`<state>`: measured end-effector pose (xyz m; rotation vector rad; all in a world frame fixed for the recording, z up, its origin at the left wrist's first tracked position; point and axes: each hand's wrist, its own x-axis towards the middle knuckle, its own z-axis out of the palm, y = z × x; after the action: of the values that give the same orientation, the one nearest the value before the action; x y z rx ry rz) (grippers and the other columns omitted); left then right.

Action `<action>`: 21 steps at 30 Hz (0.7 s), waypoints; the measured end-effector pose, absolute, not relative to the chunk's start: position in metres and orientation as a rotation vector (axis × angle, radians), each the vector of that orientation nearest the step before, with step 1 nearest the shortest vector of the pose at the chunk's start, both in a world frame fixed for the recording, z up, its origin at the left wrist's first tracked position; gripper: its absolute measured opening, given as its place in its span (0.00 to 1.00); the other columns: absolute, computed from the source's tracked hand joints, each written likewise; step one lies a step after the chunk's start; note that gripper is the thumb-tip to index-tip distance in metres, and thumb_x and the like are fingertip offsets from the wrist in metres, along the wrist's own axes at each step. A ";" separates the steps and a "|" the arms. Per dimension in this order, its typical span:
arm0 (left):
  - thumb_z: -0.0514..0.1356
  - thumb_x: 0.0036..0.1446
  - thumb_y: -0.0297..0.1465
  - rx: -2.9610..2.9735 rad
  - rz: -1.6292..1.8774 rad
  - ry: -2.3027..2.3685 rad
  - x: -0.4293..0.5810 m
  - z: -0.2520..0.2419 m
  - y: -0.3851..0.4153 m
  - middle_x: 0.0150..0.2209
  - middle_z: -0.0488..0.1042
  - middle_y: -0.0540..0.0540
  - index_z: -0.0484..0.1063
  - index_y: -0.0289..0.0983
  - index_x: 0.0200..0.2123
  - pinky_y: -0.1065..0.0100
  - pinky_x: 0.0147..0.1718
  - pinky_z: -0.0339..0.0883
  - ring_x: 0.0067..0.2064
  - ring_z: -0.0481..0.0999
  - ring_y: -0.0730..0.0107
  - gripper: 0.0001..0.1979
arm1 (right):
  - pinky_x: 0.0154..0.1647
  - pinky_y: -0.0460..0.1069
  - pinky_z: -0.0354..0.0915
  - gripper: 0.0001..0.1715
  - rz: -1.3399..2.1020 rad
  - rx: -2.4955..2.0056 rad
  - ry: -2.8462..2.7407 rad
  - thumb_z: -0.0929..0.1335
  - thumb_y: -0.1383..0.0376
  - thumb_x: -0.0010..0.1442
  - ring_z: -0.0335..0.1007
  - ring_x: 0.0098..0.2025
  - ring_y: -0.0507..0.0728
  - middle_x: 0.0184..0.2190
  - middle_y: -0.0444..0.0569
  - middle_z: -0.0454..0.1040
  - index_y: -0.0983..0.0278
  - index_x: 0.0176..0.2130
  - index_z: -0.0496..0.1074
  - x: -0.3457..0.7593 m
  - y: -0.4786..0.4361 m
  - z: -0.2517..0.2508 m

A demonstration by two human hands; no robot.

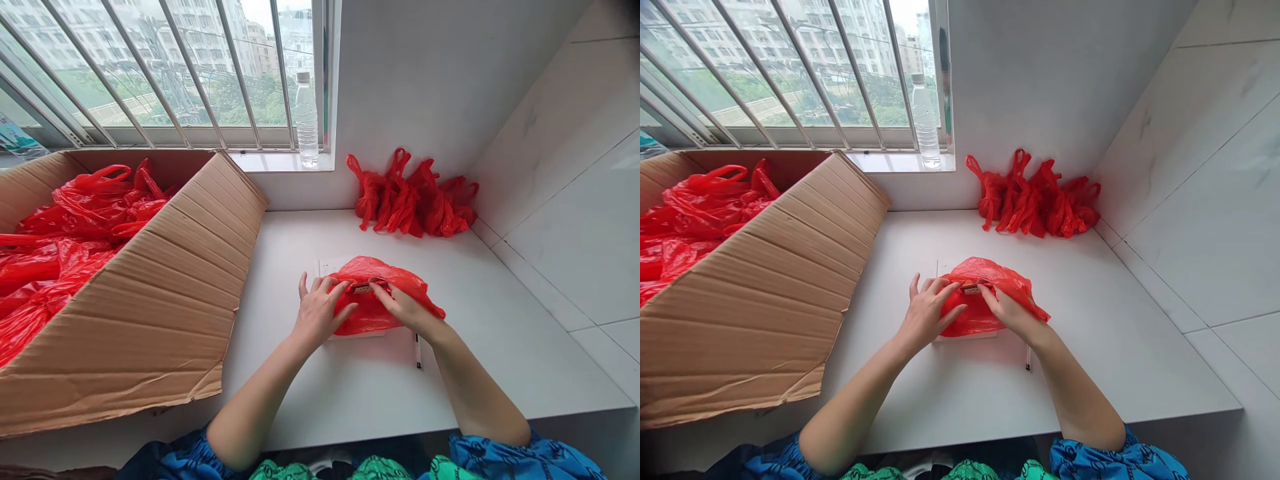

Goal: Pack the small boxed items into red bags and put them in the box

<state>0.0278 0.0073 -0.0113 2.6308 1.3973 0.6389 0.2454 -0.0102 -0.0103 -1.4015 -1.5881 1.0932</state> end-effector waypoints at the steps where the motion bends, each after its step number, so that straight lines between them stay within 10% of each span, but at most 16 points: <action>1: 0.57 0.65 0.40 2.582 0.700 1.391 0.028 -0.010 0.008 0.47 0.75 0.46 0.71 0.45 0.51 0.40 0.66 0.36 0.51 0.71 0.58 0.14 | 0.57 0.57 0.68 0.20 1.093 -1.378 -1.554 0.62 0.46 0.65 0.73 0.52 0.61 0.44 0.45 0.79 0.54 0.44 0.74 0.241 -0.008 -0.008; 8: 0.56 0.64 0.42 2.106 0.746 1.266 0.027 -0.009 0.011 0.36 0.77 0.51 0.71 0.40 0.33 0.45 0.67 0.40 0.45 0.74 0.64 0.13 | 0.57 0.57 0.70 0.26 1.405 -1.217 -1.285 0.62 0.43 0.64 0.75 0.53 0.62 0.45 0.47 0.80 0.55 0.45 0.77 0.231 -0.002 0.001; 21: 0.61 0.58 0.47 1.906 0.628 1.106 0.019 -0.007 0.017 0.39 0.80 0.50 0.76 0.42 0.36 0.42 0.68 0.30 0.49 0.75 0.60 0.15 | 0.60 0.58 0.68 0.23 1.467 -1.221 -1.249 0.65 0.43 0.63 0.74 0.55 0.63 0.46 0.45 0.81 0.52 0.46 0.79 0.233 0.001 -0.005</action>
<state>0.0187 0.0172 -0.0073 1.9062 1.1055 0.6282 0.2334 0.0009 -0.0046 -1.2211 -1.2490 1.4671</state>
